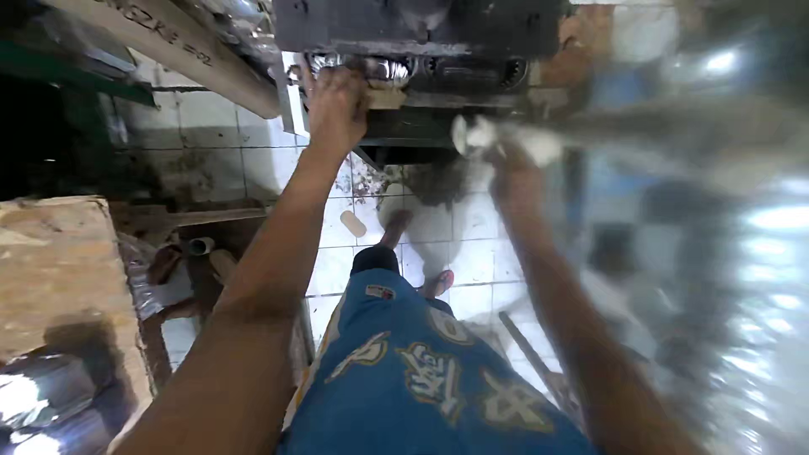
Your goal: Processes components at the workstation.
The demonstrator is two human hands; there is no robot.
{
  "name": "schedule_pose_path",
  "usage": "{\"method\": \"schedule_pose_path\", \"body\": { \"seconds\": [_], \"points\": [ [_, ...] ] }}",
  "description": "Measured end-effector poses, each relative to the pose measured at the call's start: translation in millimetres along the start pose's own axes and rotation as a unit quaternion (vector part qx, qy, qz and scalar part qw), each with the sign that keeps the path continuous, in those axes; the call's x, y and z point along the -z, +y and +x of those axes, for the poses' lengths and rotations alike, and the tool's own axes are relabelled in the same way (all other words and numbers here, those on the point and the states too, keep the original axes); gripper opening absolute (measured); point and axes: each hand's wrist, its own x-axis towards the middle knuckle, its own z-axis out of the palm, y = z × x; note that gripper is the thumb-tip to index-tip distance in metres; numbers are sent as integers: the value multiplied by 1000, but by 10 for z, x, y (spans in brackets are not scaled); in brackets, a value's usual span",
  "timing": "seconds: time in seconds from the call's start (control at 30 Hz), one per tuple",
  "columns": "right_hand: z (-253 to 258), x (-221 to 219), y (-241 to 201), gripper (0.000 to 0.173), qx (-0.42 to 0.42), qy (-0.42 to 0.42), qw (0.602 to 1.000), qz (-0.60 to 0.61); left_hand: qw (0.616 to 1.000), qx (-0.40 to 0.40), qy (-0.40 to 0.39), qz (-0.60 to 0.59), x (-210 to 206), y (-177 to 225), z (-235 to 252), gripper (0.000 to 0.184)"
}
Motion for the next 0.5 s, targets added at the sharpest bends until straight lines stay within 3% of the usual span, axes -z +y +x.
{"method": "schedule_pose_path", "body": {
  "seconds": [0.07, 0.17, 0.2, 0.27, 0.3, 0.4, 0.5],
  "points": [
    [631, -149, 76, 36, 40, 42, 998, -28, 996, 36, 15, -82, 258, 227, -427, 35],
    [1007, -257, 415, 41, 9, 38, 998, -43, 955, 116, -141, -235, 336, 89, -1432, 44],
    [1139, -265, 378, 41, 12, 36, 998, -46, 924, 166, -222, -262, 194, -87, -1834, 46],
    [1343, -371, 126, 39, 21, 25, 998, -44, 841, 259, -379, -285, -75, -364, -2650, 33],
    [1425, -417, 1, 35, 17, 6, 999, -46, 803, 295, -417, -308, -111, -401, -2957, 33],
    [1572, -415, -62, 38, 29, -7, 999, -38, 717, 391, -387, -428, -117, -463, -3490, 55],
    [1466, -288, 53, 52, 59, -47, 997, 18, 705, 460, -338, -421, 20, -375, -3508, 41]
  ]
}}
